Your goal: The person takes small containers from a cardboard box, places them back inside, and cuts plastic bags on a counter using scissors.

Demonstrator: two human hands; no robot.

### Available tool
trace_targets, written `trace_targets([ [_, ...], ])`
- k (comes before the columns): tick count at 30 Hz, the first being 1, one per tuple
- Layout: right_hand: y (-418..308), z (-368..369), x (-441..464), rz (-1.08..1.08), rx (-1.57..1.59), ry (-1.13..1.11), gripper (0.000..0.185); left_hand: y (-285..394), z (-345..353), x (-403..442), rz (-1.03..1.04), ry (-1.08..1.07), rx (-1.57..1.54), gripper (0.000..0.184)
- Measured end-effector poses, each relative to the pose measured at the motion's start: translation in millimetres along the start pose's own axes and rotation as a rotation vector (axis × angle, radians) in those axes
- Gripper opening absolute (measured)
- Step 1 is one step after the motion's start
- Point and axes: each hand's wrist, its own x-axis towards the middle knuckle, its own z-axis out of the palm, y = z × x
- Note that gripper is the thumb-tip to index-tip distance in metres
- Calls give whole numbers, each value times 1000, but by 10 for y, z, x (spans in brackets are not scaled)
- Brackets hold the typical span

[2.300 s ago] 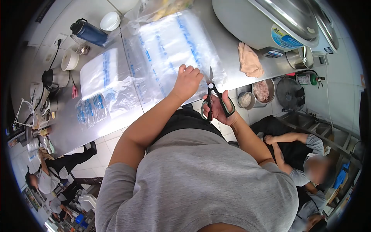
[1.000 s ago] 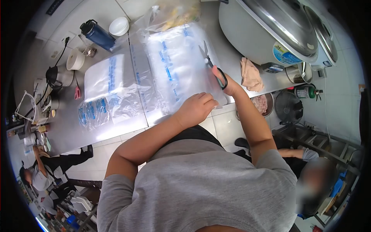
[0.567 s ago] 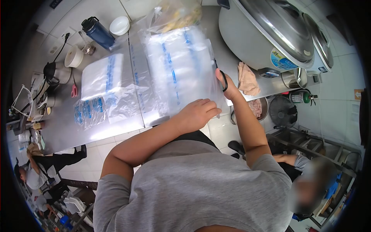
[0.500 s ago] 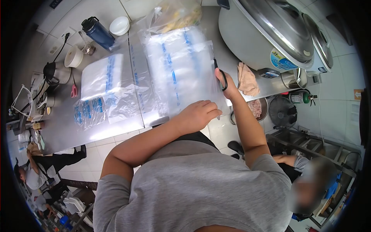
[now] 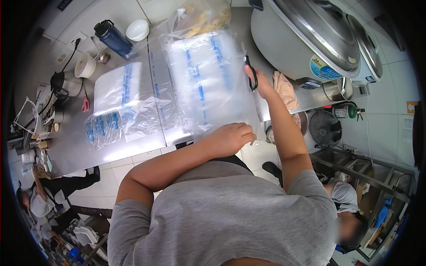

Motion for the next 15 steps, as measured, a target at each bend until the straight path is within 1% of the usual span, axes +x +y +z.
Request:
trace_targets([
  [3, -164, -23, -41, 119, 31, -94, 64, -211, 138, -50, -101, 17, 61, 22],
  [5, -120, -34, -113, 36, -35, -53, 66, -433, 185, -72, -183, 54, 128, 21],
  [6, -101, -44, -159, -7, -70, -32, 68, -555, 181, -63, -173, 67, 169, 21],
  [9, -31, -80, -381, -59, -61, -2, 62, -944, 172, -36, -147, 94, 285, 19],
  [10, -14, -93, -443, -40, -84, 1, 61, -1045, 196, -37, -151, 90, 297, 18],
  [12, 21, -137, -555, 0, -130, 11, 60, -1130, 202, 12, -153, 79, 316, 18],
  [15, 198, -223, -645, 3, -171, 18, 58, -1137, 262, 105, -153, 43, 280, 19],
])
